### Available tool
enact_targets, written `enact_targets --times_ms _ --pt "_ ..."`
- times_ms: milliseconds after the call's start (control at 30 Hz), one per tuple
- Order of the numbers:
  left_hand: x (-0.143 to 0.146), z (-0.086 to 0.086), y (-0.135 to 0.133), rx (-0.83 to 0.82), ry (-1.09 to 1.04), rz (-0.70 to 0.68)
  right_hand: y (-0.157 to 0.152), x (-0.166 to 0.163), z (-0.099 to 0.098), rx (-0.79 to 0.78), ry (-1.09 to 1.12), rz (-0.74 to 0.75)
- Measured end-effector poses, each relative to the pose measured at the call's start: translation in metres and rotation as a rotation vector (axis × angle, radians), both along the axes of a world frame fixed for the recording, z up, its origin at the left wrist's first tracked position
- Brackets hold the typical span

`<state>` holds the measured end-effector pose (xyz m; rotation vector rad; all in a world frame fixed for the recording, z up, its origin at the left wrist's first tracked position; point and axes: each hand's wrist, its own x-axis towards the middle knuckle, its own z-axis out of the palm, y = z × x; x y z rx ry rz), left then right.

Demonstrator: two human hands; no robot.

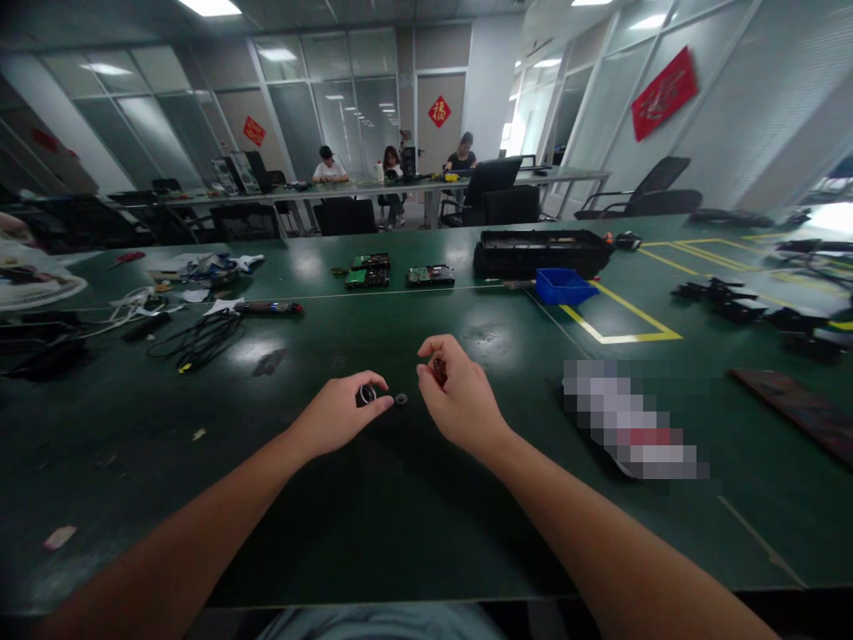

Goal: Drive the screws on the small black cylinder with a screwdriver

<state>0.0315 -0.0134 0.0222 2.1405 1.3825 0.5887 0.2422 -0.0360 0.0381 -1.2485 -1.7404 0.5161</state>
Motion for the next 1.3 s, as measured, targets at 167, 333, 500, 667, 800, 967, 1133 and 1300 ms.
enact_targets --times_ms 167,333,500,667,800,967,1133,1300 --pt "0.012 0.002 0.008 0.054 0.141 -0.072 0.0 0.001 0.002 -0.009 0.005 -0.004" --pt "0.025 -0.004 0.02 0.098 0.357 -0.152 0.002 0.001 -0.002 -0.028 0.117 0.049" --pt "0.035 -0.007 0.019 0.113 0.524 -0.188 0.003 0.003 -0.003 -0.04 0.287 0.165" --pt "0.039 -0.004 0.014 0.108 0.578 -0.151 0.004 0.003 -0.007 -0.031 0.399 0.318" --pt "0.032 -0.002 0.017 0.052 0.518 -0.109 0.005 0.004 -0.009 -0.039 0.506 0.386" --pt "-0.003 0.0 0.028 0.009 0.211 -0.03 0.006 0.005 -0.008 -0.08 0.643 0.458" --pt "-0.064 0.005 0.034 -0.118 -0.101 0.139 0.008 0.003 -0.009 -0.145 0.784 0.477" --pt "-0.141 0.02 0.024 -0.264 -0.547 0.47 0.009 -0.001 -0.008 -0.209 0.881 0.383"
